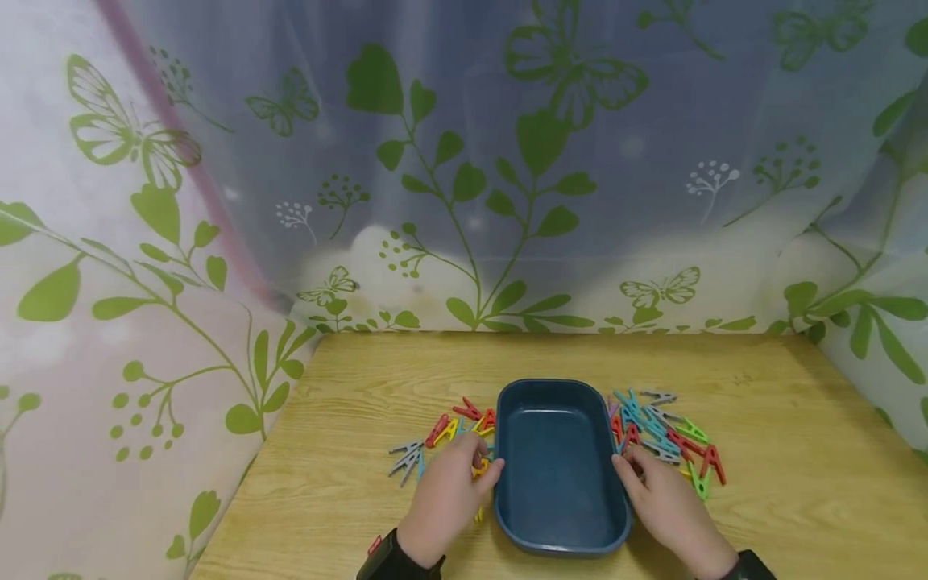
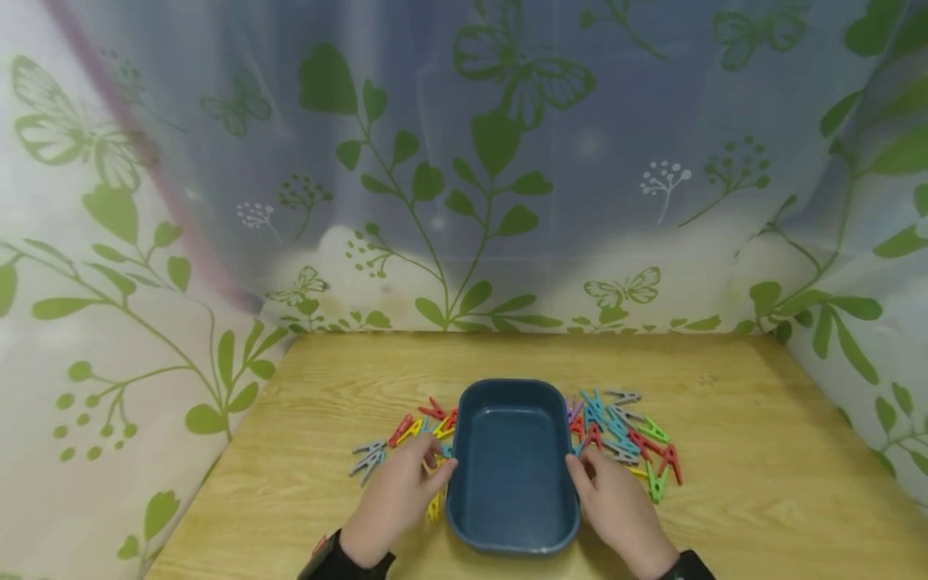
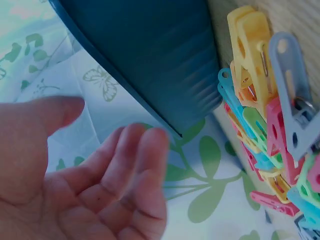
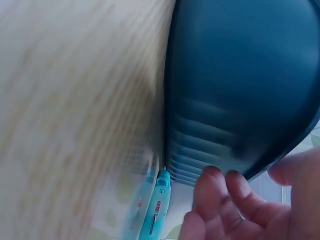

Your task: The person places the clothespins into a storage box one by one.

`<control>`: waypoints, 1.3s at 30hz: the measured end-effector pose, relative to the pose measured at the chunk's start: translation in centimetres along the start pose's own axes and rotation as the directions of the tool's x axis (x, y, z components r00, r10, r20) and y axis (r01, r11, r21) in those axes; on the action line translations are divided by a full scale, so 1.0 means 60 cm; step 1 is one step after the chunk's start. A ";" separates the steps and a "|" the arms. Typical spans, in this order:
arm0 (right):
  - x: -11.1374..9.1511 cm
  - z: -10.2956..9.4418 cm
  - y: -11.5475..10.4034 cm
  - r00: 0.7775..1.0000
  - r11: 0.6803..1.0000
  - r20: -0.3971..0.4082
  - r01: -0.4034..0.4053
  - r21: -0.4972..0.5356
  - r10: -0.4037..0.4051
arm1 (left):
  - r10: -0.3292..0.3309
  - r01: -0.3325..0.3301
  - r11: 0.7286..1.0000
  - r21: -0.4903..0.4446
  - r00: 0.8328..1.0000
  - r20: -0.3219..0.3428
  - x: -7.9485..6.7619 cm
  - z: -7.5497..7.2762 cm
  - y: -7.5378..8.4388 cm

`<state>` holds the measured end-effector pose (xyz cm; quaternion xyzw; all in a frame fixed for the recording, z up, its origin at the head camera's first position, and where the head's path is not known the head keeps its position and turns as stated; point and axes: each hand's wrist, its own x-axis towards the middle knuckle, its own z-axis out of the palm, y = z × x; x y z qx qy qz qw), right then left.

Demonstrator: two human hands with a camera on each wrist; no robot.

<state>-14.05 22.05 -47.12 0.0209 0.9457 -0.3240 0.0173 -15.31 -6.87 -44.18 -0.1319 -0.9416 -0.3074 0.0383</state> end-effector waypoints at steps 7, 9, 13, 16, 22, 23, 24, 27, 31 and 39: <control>-0.003 0.000 0.002 0.999 0.998 -0.041 -0.025 0.057 0.028 | 0.015 -0.022 0.996 -0.083 0.997 -0.079 0.029 0.019 0.004; -0.004 0.000 0.003 0.999 0.997 -0.047 -0.022 0.068 0.025 | -0.009 -0.001 0.994 -0.111 0.996 -0.086 0.036 0.028 0.005; -0.005 0.000 0.004 0.997 0.997 -0.072 0.002 0.075 0.004 | -0.053 0.033 0.987 -0.158 0.991 -0.125 0.045 0.045 0.010; -0.006 -0.001 0.004 0.996 0.997 -0.088 0.010 0.073 -0.003 | -0.063 0.034 0.982 -0.186 0.986 -0.156 0.047 0.053 0.012; -0.006 0.001 0.005 0.996 0.996 -0.087 0.014 0.087 -0.006 | -0.122 0.086 0.964 -0.251 0.984 -0.129 0.046 0.064 0.004; -0.006 0.001 0.005 0.996 0.996 -0.085 0.013 0.089 -0.006 | -0.134 0.098 0.958 -0.269 0.984 -0.118 0.045 0.065 0.001; -0.005 0.001 0.005 0.996 0.996 -0.084 0.013 0.089 -0.006 | -0.145 0.110 0.951 -0.290 0.984 -0.105 0.045 0.067 -0.001; -0.004 0.001 0.004 0.997 0.996 -0.078 0.006 0.090 0.001 | -0.169 0.136 0.927 -0.351 0.983 -0.067 0.043 0.069 -0.006; -0.002 0.000 0.003 0.997 0.996 -0.080 0.012 0.093 -0.005 | -0.192 0.162 0.894 -0.418 0.981 -0.030 0.041 0.071 -0.011; 0.000 -0.001 0.002 0.998 0.995 -0.068 0.004 0.096 0.002 | -0.216 0.197 0.830 -0.522 0.976 0.025 0.038 0.077 -0.022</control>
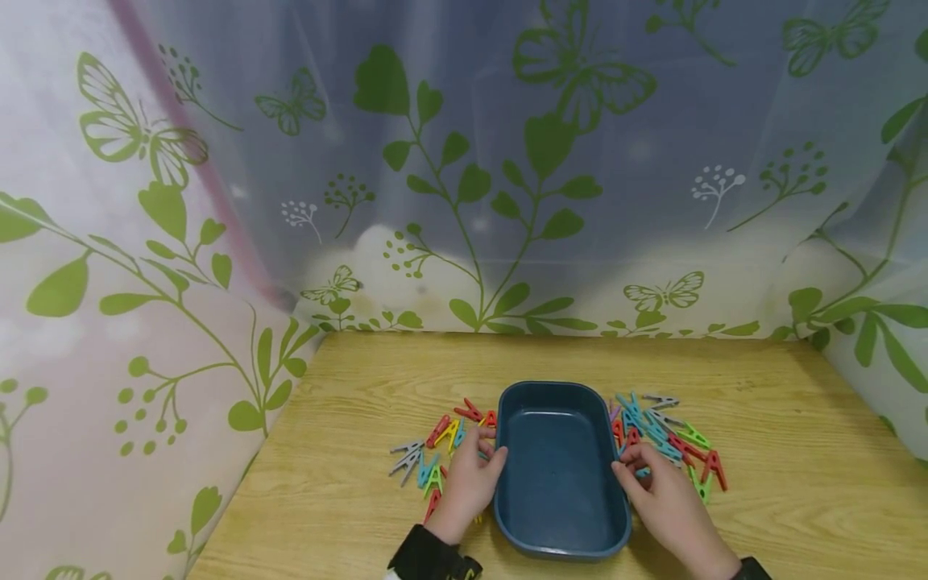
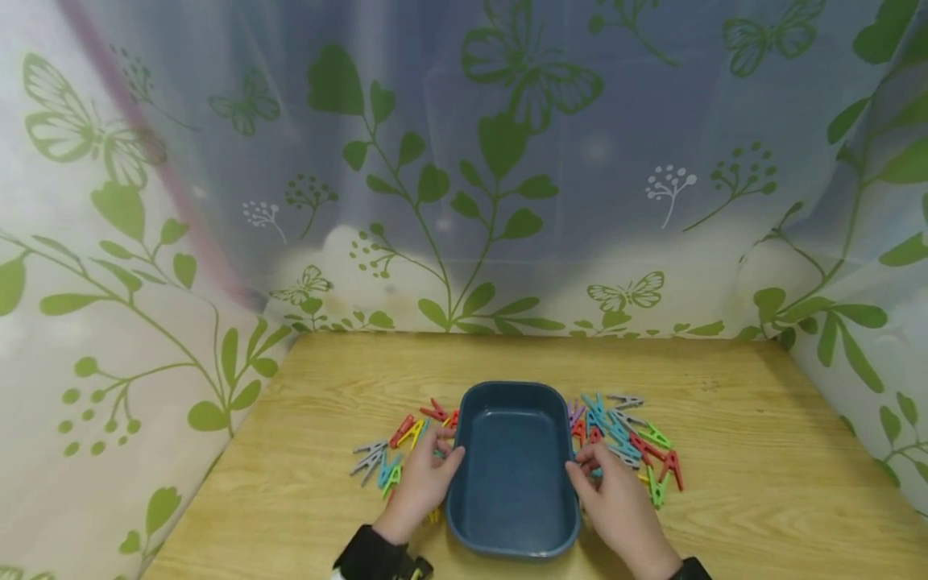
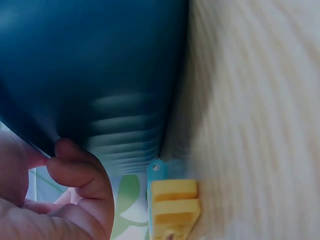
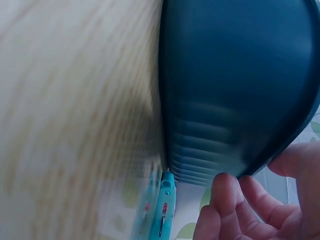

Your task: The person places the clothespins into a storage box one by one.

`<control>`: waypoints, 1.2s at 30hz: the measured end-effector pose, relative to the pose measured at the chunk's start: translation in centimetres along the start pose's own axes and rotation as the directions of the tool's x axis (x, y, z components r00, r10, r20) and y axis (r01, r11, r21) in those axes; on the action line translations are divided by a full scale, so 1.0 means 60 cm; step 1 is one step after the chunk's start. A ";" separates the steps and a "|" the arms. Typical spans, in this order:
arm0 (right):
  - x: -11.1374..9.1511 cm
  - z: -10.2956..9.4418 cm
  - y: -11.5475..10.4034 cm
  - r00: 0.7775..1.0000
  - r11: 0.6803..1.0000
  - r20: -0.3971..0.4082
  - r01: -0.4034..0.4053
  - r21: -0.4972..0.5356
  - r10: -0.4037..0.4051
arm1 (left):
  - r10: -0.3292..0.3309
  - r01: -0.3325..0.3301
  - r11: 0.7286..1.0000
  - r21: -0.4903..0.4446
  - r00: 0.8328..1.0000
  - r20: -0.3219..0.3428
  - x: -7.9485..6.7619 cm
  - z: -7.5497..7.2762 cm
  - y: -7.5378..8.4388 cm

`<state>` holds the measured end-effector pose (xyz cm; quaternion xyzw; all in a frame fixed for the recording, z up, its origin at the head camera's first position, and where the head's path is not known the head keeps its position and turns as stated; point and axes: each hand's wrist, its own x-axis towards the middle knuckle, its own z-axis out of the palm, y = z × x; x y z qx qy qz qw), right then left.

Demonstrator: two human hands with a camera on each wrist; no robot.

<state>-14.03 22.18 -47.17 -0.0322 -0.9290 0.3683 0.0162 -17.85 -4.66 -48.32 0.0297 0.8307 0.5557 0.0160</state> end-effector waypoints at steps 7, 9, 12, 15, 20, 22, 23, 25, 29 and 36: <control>0.001 0.004 0.003 1.000 1.000 0.005 0.005 0.000 -0.005 | -0.008 0.009 0.999 -0.033 1.000 0.006 0.001 -0.002 -0.011; 0.001 0.005 0.004 1.000 1.000 0.006 0.008 0.001 -0.008 | -0.016 0.016 0.999 -0.040 1.000 0.005 0.000 -0.002 -0.011; 0.003 0.006 0.004 1.000 1.000 0.005 0.008 -0.001 -0.008 | -0.026 0.026 0.998 -0.059 1.000 0.003 -0.001 -0.003 -0.010; 0.004 0.005 0.003 1.000 1.000 0.005 0.004 0.001 -0.004 | -0.035 0.036 0.995 -0.088 0.999 0.010 -0.001 -0.004 -0.010; 0.006 -0.003 0.003 1.000 1.000 0.003 0.002 0.010 -0.002 | -0.042 0.046 0.988 -0.148 0.999 0.027 -0.001 -0.003 -0.013; 0.008 -0.008 0.005 1.000 1.000 -0.009 0.013 0.004 -0.013 | -0.049 0.054 0.984 -0.171 0.998 0.037 -0.001 -0.003 -0.015; 0.009 -0.011 0.006 1.000 1.000 -0.019 0.020 -0.001 -0.020 | -0.054 0.061 0.981 -0.182 0.998 0.044 -0.001 -0.003 -0.017; 0.012 -0.019 0.008 0.999 0.999 -0.038 0.035 -0.024 -0.036 | -0.063 0.073 0.976 -0.207 0.996 0.057 -0.001 -0.002 -0.018; 0.019 -0.041 0.009 0.996 0.996 -0.067 0.061 -0.069 -0.066 | -0.067 0.082 0.965 -0.248 0.995 0.070 -0.001 -0.001 -0.019; 0.038 -0.073 0.004 0.988 0.985 -0.096 0.108 -0.132 -0.121 | -0.062 0.080 0.951 -0.298 0.996 0.070 0.001 0.001 -0.019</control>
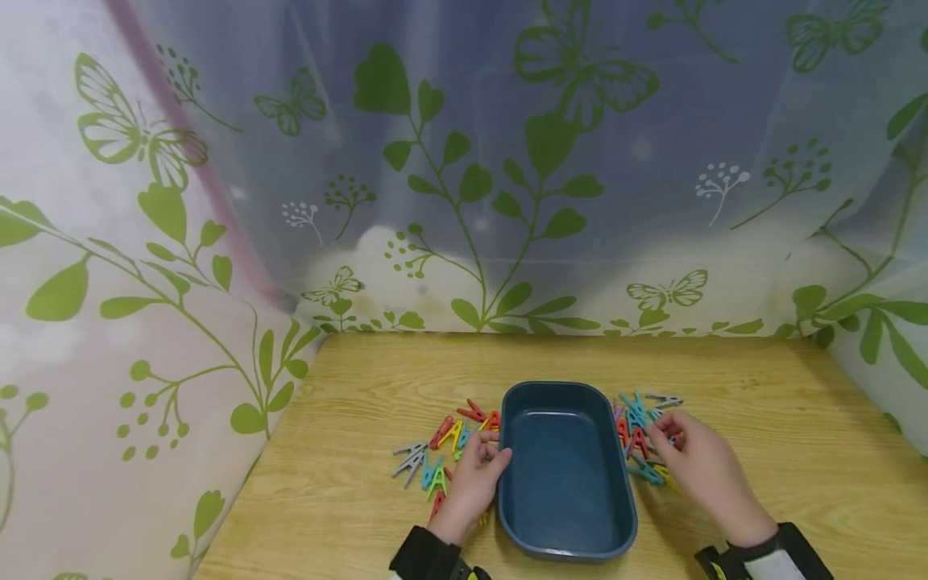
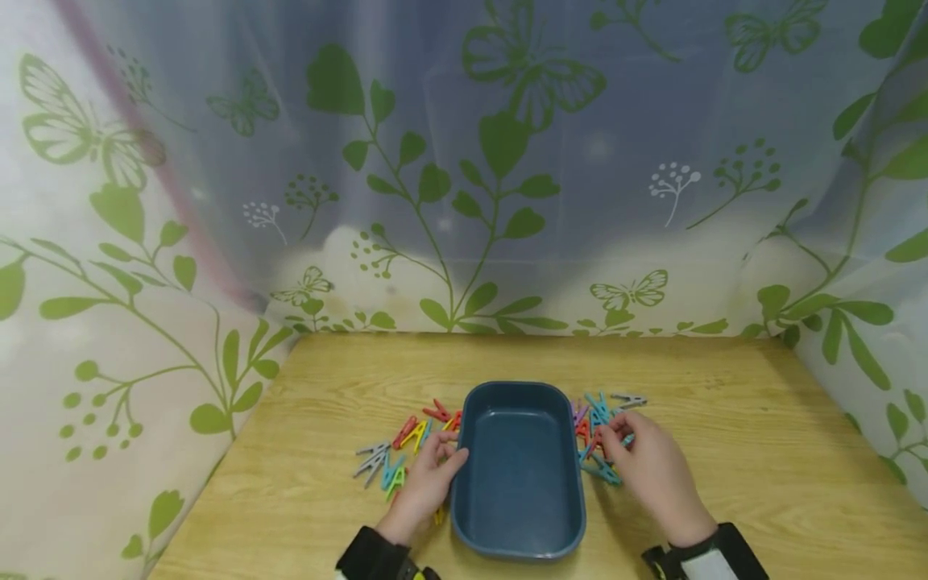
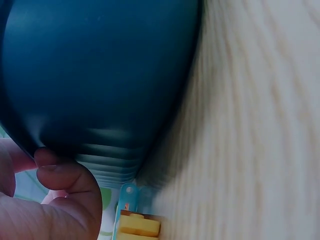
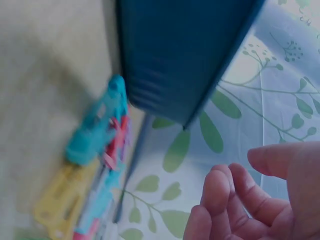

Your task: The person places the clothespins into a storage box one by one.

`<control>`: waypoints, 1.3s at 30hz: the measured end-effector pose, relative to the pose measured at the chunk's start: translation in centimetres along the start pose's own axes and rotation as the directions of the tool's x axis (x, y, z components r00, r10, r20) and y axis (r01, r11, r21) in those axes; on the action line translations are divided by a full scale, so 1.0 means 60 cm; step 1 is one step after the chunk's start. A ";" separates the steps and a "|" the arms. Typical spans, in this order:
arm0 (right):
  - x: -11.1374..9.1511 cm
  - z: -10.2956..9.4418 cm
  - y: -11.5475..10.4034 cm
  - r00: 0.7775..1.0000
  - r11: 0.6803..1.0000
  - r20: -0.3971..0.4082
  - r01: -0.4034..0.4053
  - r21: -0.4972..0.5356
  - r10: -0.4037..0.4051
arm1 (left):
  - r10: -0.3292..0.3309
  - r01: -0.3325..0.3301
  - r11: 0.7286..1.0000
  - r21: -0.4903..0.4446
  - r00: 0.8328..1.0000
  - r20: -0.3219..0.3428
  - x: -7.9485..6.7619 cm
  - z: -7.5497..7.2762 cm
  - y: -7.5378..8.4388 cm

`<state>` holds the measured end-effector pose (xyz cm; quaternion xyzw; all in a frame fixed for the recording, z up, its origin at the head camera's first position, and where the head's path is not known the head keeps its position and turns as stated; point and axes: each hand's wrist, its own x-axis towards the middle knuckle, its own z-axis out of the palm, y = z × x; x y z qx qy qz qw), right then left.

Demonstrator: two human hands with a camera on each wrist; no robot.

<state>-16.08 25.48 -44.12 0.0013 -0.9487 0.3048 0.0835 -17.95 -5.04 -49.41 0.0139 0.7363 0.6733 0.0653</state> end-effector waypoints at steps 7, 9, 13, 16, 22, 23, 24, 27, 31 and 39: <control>0.030 -0.006 0.001 0.996 0.994 0.001 0.088 -0.070 -0.088 | -0.017 0.017 0.999 -0.033 1.000 -0.001 0.004 0.003 -0.002; 0.036 -0.001 0.004 0.995 0.990 0.031 0.099 -0.101 -0.096 | -0.023 0.023 0.999 -0.041 1.000 0.007 0.004 0.003 -0.003; 0.040 0.012 0.012 0.988 0.980 0.122 0.112 -0.164 -0.092 | -0.037 0.038 0.997 -0.060 0.999 0.024 0.003 0.002 -0.003; 0.041 0.025 0.019 0.979 0.970 0.182 0.131 -0.205 -0.094 | -0.039 0.040 0.997 -0.064 0.999 0.027 0.003 0.001 -0.004; 0.040 0.049 0.026 0.976 0.944 0.195 0.151 -0.292 -0.096 | -0.032 0.033 0.998 -0.061 0.999 0.024 0.002 0.000 -0.004; 0.040 0.051 0.028 0.977 0.942 0.194 0.147 -0.302 -0.090 | -0.032 0.033 0.998 -0.061 0.999 0.025 0.003 0.001 -0.003; 0.039 0.052 0.028 0.978 0.940 0.192 0.143 -0.310 -0.085 | -0.033 0.034 0.997 -0.062 0.999 0.026 0.003 0.001 -0.003; 0.038 0.055 0.029 0.979 0.939 0.190 0.137 -0.316 -0.078 | -0.040 0.042 0.997 -0.070 0.999 0.025 0.004 0.002 -0.002; 0.036 0.057 0.032 0.979 0.944 0.187 0.131 -0.304 -0.076 | -0.055 0.057 0.996 -0.065 0.998 0.024 0.005 0.003 -0.002; 0.038 0.035 0.024 0.975 0.957 0.220 0.092 -0.274 -0.031 | -0.034 0.036 0.997 -0.064 0.999 0.027 0.004 0.002 -0.002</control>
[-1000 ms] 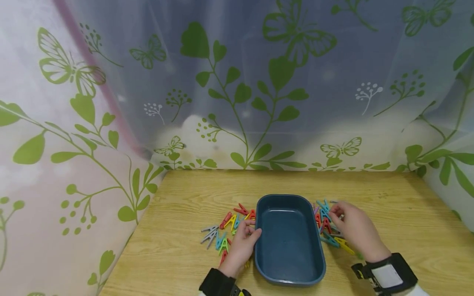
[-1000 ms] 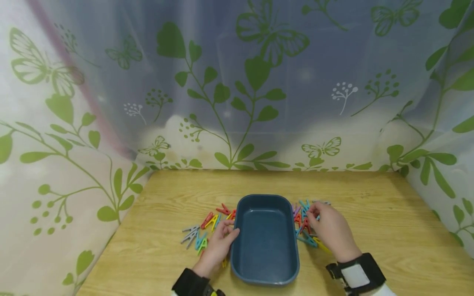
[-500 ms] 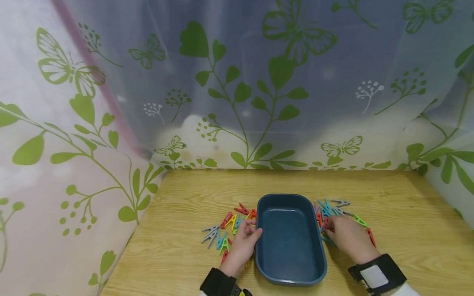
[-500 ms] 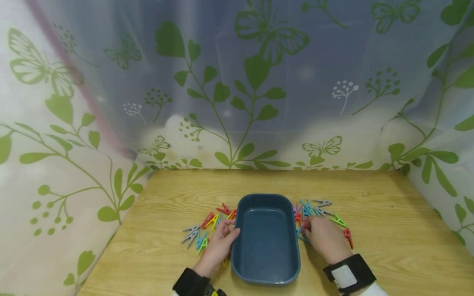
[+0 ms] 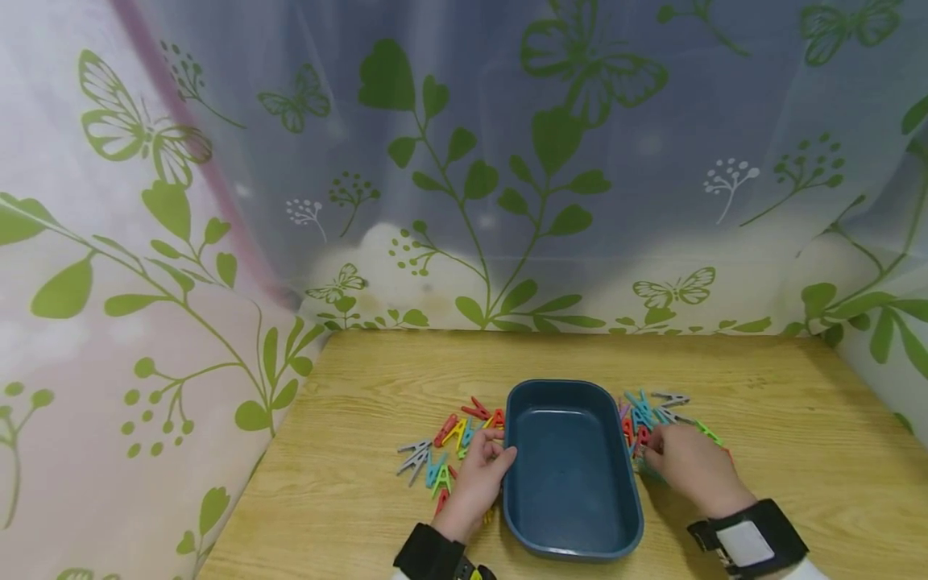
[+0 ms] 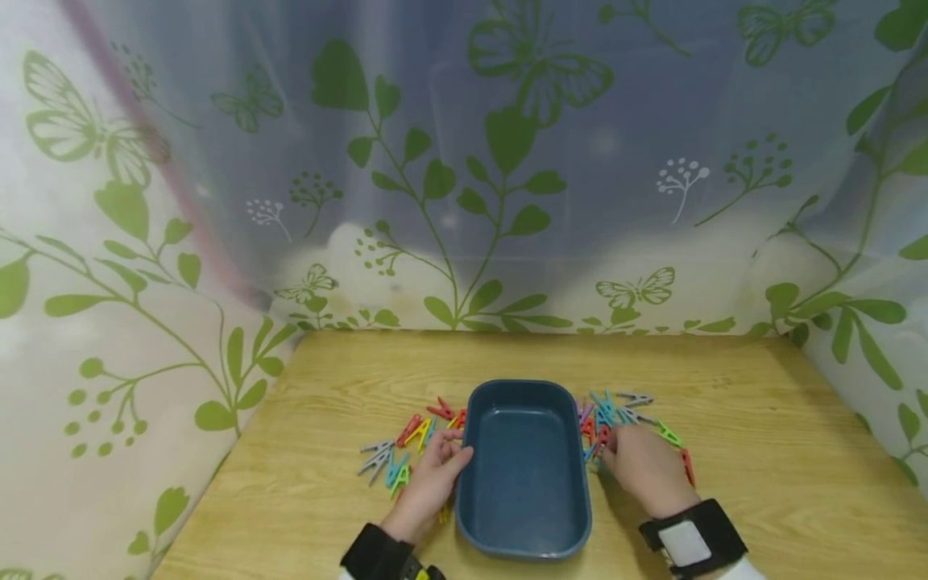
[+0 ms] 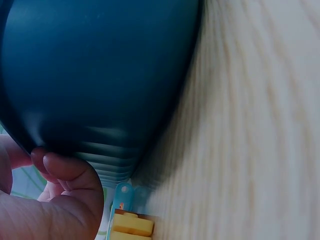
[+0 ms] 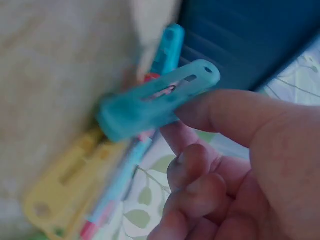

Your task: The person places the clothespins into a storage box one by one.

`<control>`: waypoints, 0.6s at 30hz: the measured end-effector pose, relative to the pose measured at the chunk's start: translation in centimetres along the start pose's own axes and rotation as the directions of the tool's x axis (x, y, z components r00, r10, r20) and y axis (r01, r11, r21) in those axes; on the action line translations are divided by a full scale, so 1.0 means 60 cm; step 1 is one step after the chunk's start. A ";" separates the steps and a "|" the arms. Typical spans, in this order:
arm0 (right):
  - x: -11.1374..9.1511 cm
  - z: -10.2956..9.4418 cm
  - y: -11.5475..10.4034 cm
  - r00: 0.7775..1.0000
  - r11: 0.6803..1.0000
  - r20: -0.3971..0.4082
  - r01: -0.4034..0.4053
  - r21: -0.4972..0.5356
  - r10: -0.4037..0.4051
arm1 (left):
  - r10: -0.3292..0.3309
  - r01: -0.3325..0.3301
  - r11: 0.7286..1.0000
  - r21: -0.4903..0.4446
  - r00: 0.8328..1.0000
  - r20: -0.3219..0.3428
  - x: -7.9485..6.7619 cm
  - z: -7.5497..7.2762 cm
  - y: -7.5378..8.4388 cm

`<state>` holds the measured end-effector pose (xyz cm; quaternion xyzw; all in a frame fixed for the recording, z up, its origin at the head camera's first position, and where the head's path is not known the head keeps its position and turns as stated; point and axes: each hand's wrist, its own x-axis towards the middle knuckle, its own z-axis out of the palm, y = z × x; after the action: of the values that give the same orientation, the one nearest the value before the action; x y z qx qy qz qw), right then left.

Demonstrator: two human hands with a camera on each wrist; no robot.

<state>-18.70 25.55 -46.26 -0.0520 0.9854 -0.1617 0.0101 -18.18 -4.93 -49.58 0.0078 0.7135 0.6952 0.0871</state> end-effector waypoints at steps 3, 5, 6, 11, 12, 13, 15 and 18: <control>-0.004 -0.015 -0.004 1.000 1.000 -0.025 0.008 0.025 -0.007 | -0.001 0.001 1.000 -0.002 1.000 0.003 0.000 0.000 0.002; -0.011 -0.024 -0.013 0.996 0.998 -0.088 0.036 0.044 -0.032 | -0.009 0.009 1.000 -0.004 1.000 0.005 0.000 -0.001 0.002; -0.016 -0.029 -0.021 0.990 0.997 -0.133 0.056 0.054 -0.049 | -0.011 0.011 1.000 -0.002 1.000 0.005 0.000 -0.001 0.002; -0.040 -0.043 -0.078 0.944 0.984 -0.296 0.168 0.058 -0.143 | -0.025 0.025 1.000 0.001 1.000 0.004 0.001 -0.002 0.002; -0.045 -0.042 -0.090 0.942 0.981 -0.296 0.185 0.059 -0.159 | -0.024 0.024 1.000 0.002 1.000 0.003 0.001 -0.002 0.002; -0.050 -0.040 -0.101 0.944 0.978 -0.280 0.198 0.062 -0.173 | -0.023 0.023 1.000 0.002 1.000 0.002 0.001 -0.002 0.002; -0.058 -0.032 -0.120 0.955 0.974 -0.224 0.213 0.072 -0.192 | -0.018 0.018 1.000 0.001 1.000 0.001 0.001 -0.001 0.002; -0.069 -0.017 -0.138 0.966 0.967 -0.120 0.239 0.087 -0.228 | -0.015 0.015 1.000 0.002 1.000 -0.002 0.001 0.000 0.002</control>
<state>-13.79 18.50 -42.62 -0.1585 0.9621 -0.2137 -0.0601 -18.24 -4.94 -49.47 0.0020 0.7142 0.6939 0.0916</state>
